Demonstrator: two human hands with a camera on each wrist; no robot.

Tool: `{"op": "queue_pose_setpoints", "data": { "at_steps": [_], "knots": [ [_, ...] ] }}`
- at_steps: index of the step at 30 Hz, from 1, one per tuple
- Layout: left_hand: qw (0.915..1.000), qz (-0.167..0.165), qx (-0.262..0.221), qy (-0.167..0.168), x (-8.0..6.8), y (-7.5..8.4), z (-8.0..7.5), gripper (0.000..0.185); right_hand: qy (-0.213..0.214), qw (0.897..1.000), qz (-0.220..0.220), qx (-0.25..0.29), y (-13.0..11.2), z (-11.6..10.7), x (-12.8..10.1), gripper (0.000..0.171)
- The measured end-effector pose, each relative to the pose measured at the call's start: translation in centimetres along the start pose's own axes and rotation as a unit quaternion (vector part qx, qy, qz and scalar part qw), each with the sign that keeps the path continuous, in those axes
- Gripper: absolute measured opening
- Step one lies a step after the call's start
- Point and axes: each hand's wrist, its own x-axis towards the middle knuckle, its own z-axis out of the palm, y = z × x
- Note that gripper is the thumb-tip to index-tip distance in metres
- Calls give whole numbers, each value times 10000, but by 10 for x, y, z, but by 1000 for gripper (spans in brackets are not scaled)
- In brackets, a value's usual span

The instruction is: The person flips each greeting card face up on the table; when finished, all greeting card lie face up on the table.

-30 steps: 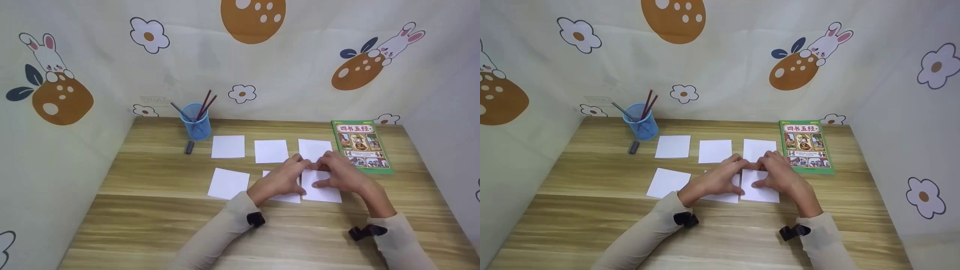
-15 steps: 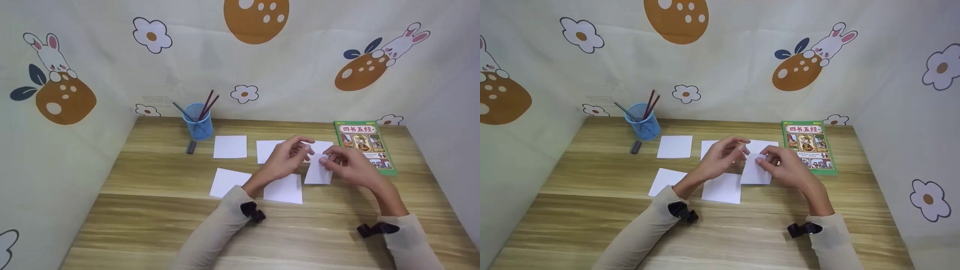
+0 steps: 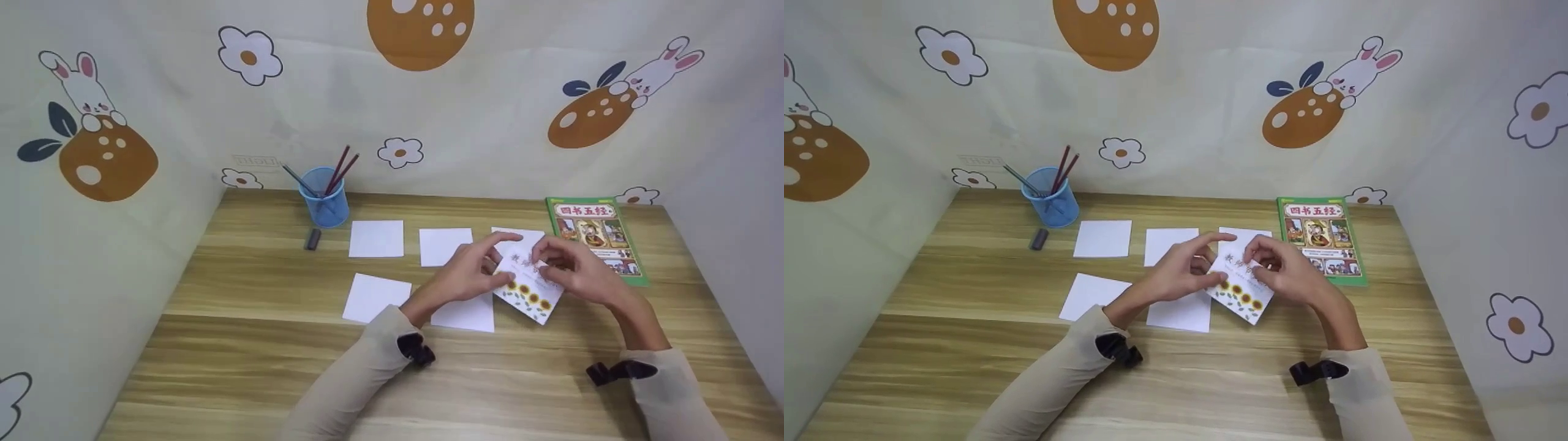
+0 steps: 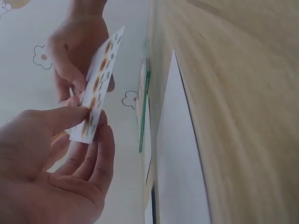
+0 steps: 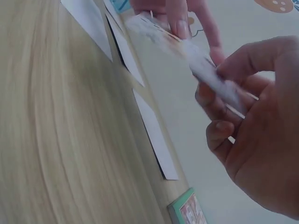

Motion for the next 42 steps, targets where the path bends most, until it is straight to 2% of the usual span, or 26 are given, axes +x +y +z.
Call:
{"op": "queue_pose_setpoints", "data": {
  "at_steps": [5, 9, 11, 14, 16, 19, 22, 28, 35, 42],
  "knots": [
    [9971, -453, 595, -148, -2, 5, 8, 52, -357, 9963, 622, -475, 7, -1, 0, 32],
    [9890, -699, 1273, -266, -5, 6, 16, 52, -696, 9898, 766, -977, 13, 0, 1, 29],
    [9798, -694, 1840, -370, -7, 7, 19, 56, -753, 9870, 707, -1229, 15, 2, 2, 26],
    [9591, -602, 2713, -547, -10, 7, 21, 65, -718, 9840, 651, -1493, 18, 5, 4, 28],
    [9485, -519, 3053, -669, -11, 6, 21, 64, -673, 9824, 636, -1624, 19, 7, 5, 31],
    [9391, -466, 3291, -867, -11, 4, 19, 59, -600, 9808, 716, -1713, 19, 10, 6, 37],
    [9374, -456, 3263, -1125, -11, 2, 14, 59, -529, 9803, 761, -1744, 20, 11, 7, 42],
    [9423, -363, 2972, -1498, -11, -5, -3, 69, -388, 9789, 767, -1855, 24, 11, 9, 46],
    [9545, -418, 2645, -1315, -9, -14, -9, 69, -325, 9796, 874, -1780, 25, 9, 8, 43],
    [9596, -227, 2483, -1301, -13, -11, -20, 65, -170, 9821, 629, -1767, 23, 14, 8, 34]
  ]
}}
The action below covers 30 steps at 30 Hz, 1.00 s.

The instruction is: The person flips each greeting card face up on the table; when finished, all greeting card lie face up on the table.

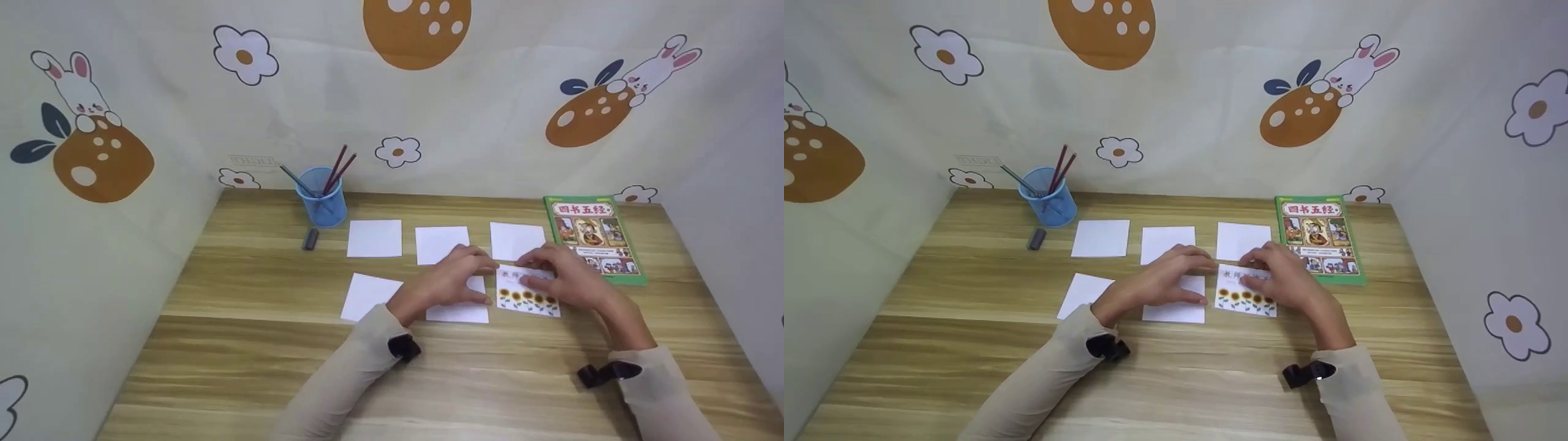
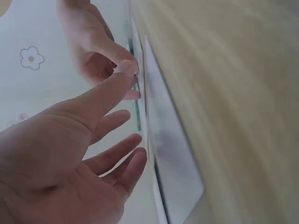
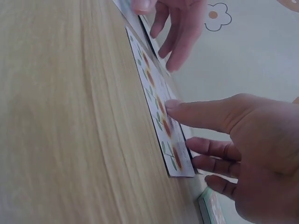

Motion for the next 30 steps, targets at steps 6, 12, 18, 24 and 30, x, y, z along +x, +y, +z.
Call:
{"op": "queue_pose_setpoints", "data": {
  "at_steps": [6, 12, 18, 24, 30],
  "knots": [
    [9997, -181, -68, 155, -27, -19, -17, 60, 298, 9989, -340, 89, -24, 15, 6, 29],
    [9996, -245, 14, 165, -52, -36, -21, 62, 56, 9963, -688, -503, -47, 33, 16, 31],
    [9996, -144, 132, 214, -57, -39, -20, 61, -204, 9957, -835, -341, -48, 35, 19, 28],
    [9994, -294, 26, 190, -54, -44, -20, 58, -83, 9965, -831, -48, -52, 35, 19, 30],
    [9990, -321, -118, 275, -59, -47, -20, 53, -190, 9961, -851, -161, -81, 44, 32, 47]
  ]
}}
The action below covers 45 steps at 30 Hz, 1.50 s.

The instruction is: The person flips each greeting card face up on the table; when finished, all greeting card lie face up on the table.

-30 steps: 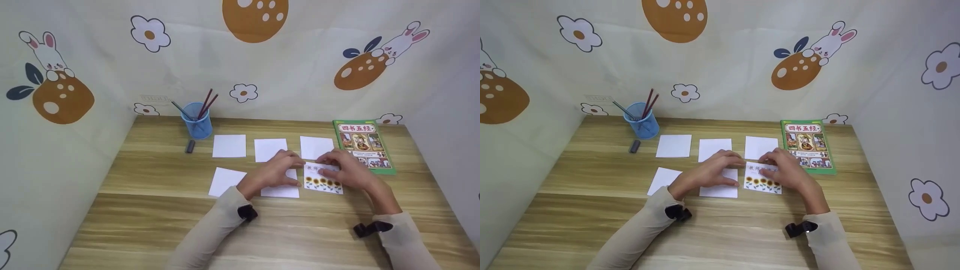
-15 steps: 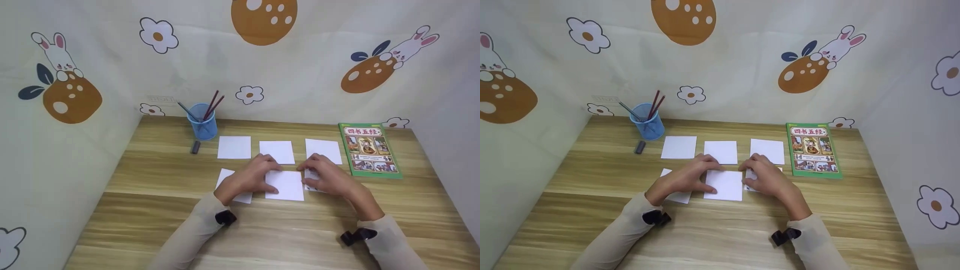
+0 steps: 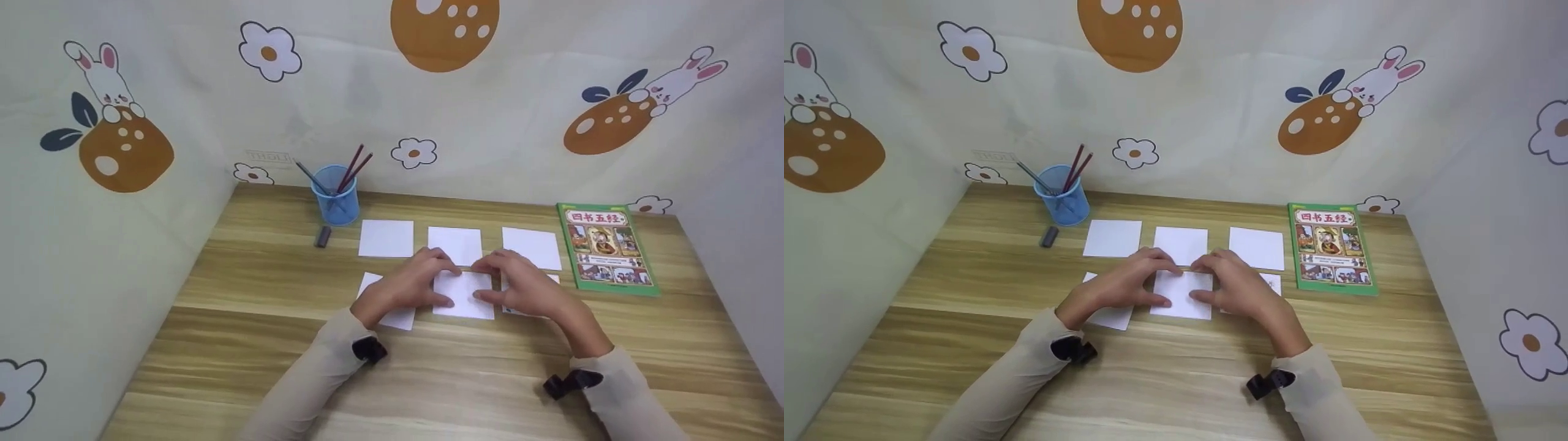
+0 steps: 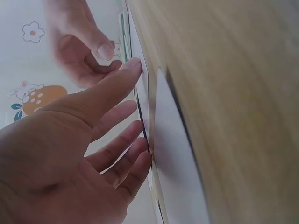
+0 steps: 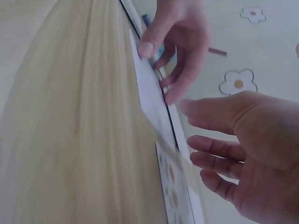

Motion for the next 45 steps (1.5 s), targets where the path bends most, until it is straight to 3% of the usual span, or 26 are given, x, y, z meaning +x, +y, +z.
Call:
{"op": "queue_pose_setpoints", "data": {
  "at_steps": [4, 7, 12, 19, 25, 28, 34, 37, 40, 42, 43, 45],
  "knots": [
    [10000, 20, -38, -19, -2, -2, -1, 56, -219, 9989, 23, -409, -12, 9, 7, 69],
    [9999, -89, -113, -76, -6, -3, -3, 64, -253, 9981, 3, -567, -16, 14, 9, 76],
    [9995, -217, -185, -133, -14, -4, -7, 78, -325, 9987, 81, -376, -20, 17, 11, 79],
    [9992, -302, -240, -107, -17, -5, -9, 83, -415, 9983, 310, -273, -26, 17, 15, 79],
    [9971, -186, -707, 217, -10, -3, -13, 65, 132, 9993, 318, -130, -25, 20, 16, 71],
    [9882, -54, -1436, 527, -7, 1, -18, 52, 438, 9986, 257, -125, -23, 18, 16, 63],
    [9518, 147, -2879, 1053, -2, 7, -25, 37, 1195, 9928, 17, 35, -16, 6, 17, 43],
    [9355, 157, -3363, 1069, 0, 9, -25, 31, 1477, 9885, -192, 250, -11, 1, 17, 27],
    [9179, 201, -3845, 958, 3, 11, -24, 39, 1614, 9846, -374, 560, -8, -1, 16, 17],
    [9136, 258, -3933, 995, 4, 13, -23, 41, 1544, 9834, -496, 810, -7, -3, 14, 26],
    [9170, 280, -3832, 1071, 4, 13, -23, 39, 1478, 9830, -547, 938, -7, -3, 13, 31],
    [9316, 307, -3381, 1297, 4, 14, -23, 35, 1297, 9816, -675, 1228, -6, -3, 11, 35]
  ]
}}
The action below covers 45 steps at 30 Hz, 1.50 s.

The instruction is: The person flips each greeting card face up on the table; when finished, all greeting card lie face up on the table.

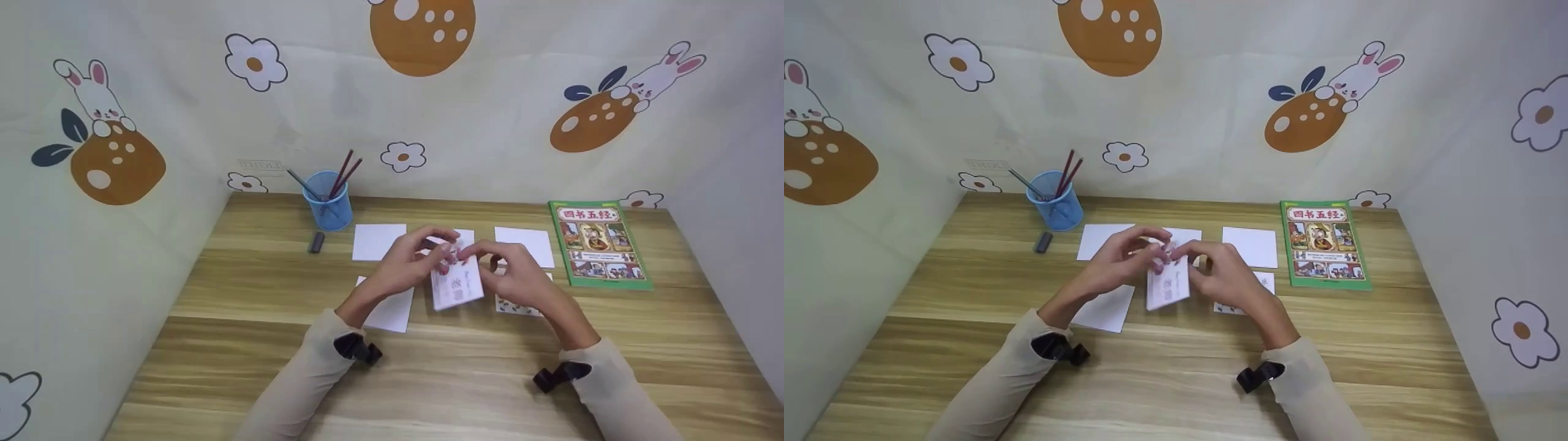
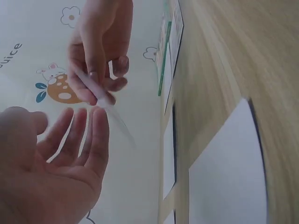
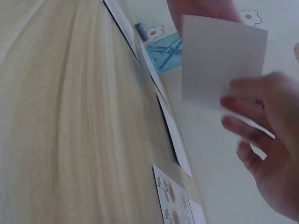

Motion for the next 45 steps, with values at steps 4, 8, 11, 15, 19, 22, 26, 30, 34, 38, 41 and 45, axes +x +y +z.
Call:
{"op": "queue_pose_setpoints", "data": {
  "at_steps": [4, 8, 11, 15, 19, 22, 26, 30, 34, 38, 41, 45],
  "knots": [
    [9953, 255, 926, 136, -1, -1, -2, 47, -523, 9943, -117, 920, 0, 0, -2, 48],
    [9934, 293, 1111, -8, -2, -2, -4, 53, -894, 9865, -102, 1372, -1, 1, -3, 43],
    [9940, 170, 1072, -129, -2, -3, -4, 53, -940, 9894, 81, 1101, -1, 3, -3, 29],
    [9913, -71, 1294, -239, -2, -6, -4, 45, -976, 9926, 387, 614, 1, 7, -2, 21],
    [9815, -433, 1858, -157, -3, -9, -4, 32, -1013, 9925, 646, 215, 5, 8, -1, 38],
    [9683, -683, 2398, -151, -4, -10, -3, 25, -1105, 9902, 850, -83, 10, 9, -1, 51],
    [9513, -744, 2978, -290, -6, -10, -1, 23, -1290, 9868, 870, -442, 15, 12, -1, 45],
    [9466, -728, 3125, -306, -6, -12, 0, 23, -1263, 9861, 800, -727, 16, 13, -2, 39],
    [9480, -835, 3056, -297, -7, -14, 0, 23, -1194, 9855, 804, -900, 16, 13, -3, 41],
    [9490, -917, 2990, -394, -6, -16, 1, 23, -1151, 9851, 796, -997, 19, 13, -5, 41],
    [9490, -973, 2961, -478, -5, -17, 1, 22, -1103, 9850, 841, -1026, 21, 12, -5, 41],
    [9444, -938, 3103, -555, -5, -18, 2, 25, -1072, 9835, 934, -1115, 22, 12, -5, 41]
  ]
}}
